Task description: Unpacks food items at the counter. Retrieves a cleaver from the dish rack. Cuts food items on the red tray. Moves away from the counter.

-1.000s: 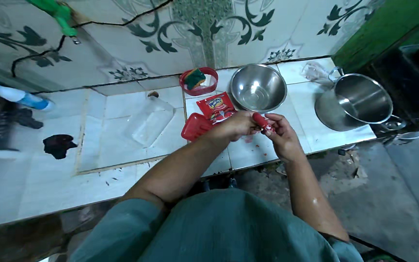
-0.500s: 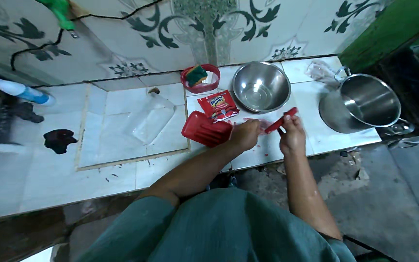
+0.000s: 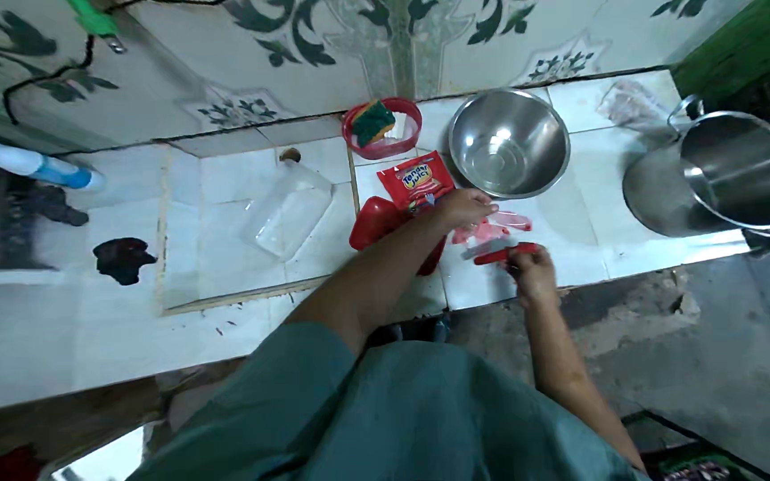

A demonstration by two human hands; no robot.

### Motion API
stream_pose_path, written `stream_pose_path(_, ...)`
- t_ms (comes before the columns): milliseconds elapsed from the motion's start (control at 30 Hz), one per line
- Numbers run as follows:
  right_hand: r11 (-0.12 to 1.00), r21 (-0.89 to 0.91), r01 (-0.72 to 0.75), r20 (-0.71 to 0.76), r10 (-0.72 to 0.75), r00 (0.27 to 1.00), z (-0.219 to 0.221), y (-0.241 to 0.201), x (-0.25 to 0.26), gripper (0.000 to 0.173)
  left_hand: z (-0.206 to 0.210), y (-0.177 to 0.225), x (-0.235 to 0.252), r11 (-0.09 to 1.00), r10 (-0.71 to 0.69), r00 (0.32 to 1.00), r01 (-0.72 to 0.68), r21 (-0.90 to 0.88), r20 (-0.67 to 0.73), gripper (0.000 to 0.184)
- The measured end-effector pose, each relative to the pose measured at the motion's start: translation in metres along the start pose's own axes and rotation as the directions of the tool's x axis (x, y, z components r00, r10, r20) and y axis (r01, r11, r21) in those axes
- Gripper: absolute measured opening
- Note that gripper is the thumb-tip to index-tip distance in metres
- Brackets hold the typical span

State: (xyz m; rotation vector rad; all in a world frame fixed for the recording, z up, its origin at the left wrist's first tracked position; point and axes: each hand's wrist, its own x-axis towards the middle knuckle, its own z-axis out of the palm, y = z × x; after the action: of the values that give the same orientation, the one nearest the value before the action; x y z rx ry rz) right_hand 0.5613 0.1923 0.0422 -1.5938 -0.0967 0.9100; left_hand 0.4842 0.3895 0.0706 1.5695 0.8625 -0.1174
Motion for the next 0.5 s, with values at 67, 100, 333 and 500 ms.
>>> stream_pose_path(67,0.999,-0.011,-0.052,0.078,0.053,0.996,0.032,0.015,-0.002,0.031,-0.024,0.007,-0.005,0.989,0.065,0.997,-0.060,0.137,-0.034,0.039)
stream_pose_path(100,0.997,-0.019,-0.076,0.112,0.077,0.991,0.049,0.021,-0.002,0.031,-0.037,0.005,-0.007,0.955,0.123,0.990,-0.100,0.278,-0.067,0.038)
stream_pose_path(333,0.875,-0.484,0.005,0.259,0.137,0.956,0.134,0.043,0.013,0.042,-0.080,-0.057,-0.011,0.577,0.219,0.975,-0.095,0.811,-0.041,0.054)
stream_pose_path(500,0.575,-0.716,0.395,0.329,-0.222,0.918,0.147,0.017,0.037,0.026,-0.111,-0.050,-0.015,0.762,0.303,0.937,-0.131,0.635,-0.171,0.028)
